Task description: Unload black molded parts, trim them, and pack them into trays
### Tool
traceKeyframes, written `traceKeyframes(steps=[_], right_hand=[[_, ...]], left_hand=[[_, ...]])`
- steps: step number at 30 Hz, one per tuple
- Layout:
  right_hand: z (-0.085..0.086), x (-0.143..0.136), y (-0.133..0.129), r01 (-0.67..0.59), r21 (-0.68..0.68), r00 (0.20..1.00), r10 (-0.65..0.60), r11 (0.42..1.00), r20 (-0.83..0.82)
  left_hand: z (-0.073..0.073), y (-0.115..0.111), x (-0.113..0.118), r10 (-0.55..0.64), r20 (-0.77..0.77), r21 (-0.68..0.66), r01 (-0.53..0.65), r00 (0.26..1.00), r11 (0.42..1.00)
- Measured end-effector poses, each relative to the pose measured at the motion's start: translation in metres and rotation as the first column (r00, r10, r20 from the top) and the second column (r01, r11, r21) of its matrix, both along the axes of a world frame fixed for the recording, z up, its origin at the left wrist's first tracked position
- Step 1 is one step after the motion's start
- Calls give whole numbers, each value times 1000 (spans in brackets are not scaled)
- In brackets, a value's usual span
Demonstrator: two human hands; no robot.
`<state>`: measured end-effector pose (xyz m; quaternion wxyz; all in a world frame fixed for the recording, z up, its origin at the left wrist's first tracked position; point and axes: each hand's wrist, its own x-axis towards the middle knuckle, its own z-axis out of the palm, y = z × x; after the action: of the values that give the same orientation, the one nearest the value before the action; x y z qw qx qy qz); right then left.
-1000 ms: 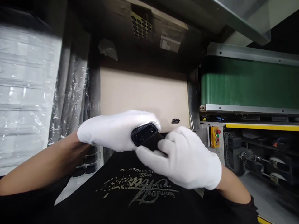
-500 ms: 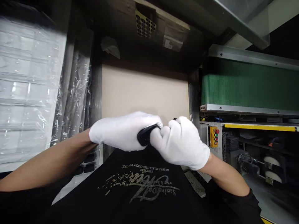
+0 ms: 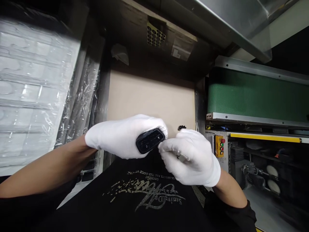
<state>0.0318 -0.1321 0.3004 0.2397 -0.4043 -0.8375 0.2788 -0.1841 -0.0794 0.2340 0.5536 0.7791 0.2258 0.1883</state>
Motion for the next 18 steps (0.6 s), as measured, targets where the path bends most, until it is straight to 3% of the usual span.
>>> traceKeyframes(steps=[3,7,9,11,14,16,18], right_hand=[[-3,4,-2,11,-145,979,-40,989,-201],[-16,20,-7,-90,-353,917,-61,931,-395],[-26,28,-9,4,-365,947,-120,931,-297],[-41,37,-12,235,-228,966,-253,945,-55],[-80,60,-17,425,22,870,-416,905,265],[-119,85,-23,508,3,786,-465,861,406],[-163,113,-37,629,-90,682,-493,772,540]], left_hand=[[3,1,-2,4,-19,26,-4,1000,1000],[8,2,-3,13,-45,42,-11,999,999],[9,2,-2,15,-70,30,-13,997,999],[5,3,0,31,-133,-24,-34,991,999],[-24,9,7,51,-294,-127,-92,954,988],[-61,18,21,46,-431,-122,-109,901,987],[-105,30,46,14,-591,-39,-46,806,998]])
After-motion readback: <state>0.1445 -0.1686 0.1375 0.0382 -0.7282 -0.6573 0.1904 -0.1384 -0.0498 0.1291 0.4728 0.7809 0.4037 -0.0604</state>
